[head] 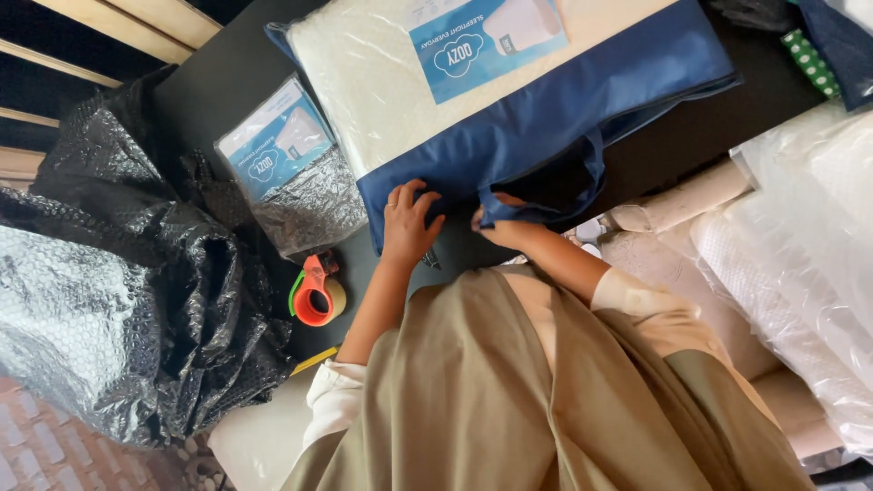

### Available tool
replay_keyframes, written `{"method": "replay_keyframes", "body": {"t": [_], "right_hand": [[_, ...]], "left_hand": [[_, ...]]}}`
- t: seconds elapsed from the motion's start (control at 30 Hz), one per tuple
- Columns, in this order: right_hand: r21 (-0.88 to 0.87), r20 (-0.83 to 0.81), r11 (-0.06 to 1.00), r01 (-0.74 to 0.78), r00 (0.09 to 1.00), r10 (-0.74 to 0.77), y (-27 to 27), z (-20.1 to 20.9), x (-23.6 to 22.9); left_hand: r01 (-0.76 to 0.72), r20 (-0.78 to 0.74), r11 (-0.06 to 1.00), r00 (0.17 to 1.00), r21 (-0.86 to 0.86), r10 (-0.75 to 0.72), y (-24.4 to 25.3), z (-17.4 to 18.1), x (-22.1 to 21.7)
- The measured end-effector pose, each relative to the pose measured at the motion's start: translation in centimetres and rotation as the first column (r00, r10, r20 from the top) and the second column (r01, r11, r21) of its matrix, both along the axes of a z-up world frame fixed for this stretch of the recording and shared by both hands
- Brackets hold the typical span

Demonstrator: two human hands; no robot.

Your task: The person dusts a blue tote bag with a feather duster, places a plastic-wrapped pillow inside, adds a product card, and folds the bag closed. The person repeats the dusting and packing process for a second pillow.

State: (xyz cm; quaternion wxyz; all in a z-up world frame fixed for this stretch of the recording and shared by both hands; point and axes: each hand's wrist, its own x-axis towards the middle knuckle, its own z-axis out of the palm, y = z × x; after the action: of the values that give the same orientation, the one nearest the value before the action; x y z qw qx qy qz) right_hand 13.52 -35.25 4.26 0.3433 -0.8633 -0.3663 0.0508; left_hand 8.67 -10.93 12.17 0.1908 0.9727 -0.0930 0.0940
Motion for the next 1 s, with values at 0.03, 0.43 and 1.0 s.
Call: {"method": "replay_keyframes", "body": {"t": [0.03,0.43,1.0], "right_hand": [[-0.001,0.0,1.0,-0.002,1.0,0.002,-1.6,0.0,-0.5],[0.393,-0.916,0.683,0.616,0.197,0.349,-16.2,-4.1,-1.3],[-0.257,-0.057,0.947,0.194,0.975,-0.215,-1.0,3.8,0.1]], "left_hand": [[-0.002,0.0,1.0,1.0,-0.001,0.002,0.3,-0.5,0.0],[-0.017,0.057,0.989,0.998,0.144,0.009,-2.3,-3.1,0.7],[0.117,-0.287,0.946,0.935,-0.301,-0.207,-5.6,-0.6,8.5]]}}
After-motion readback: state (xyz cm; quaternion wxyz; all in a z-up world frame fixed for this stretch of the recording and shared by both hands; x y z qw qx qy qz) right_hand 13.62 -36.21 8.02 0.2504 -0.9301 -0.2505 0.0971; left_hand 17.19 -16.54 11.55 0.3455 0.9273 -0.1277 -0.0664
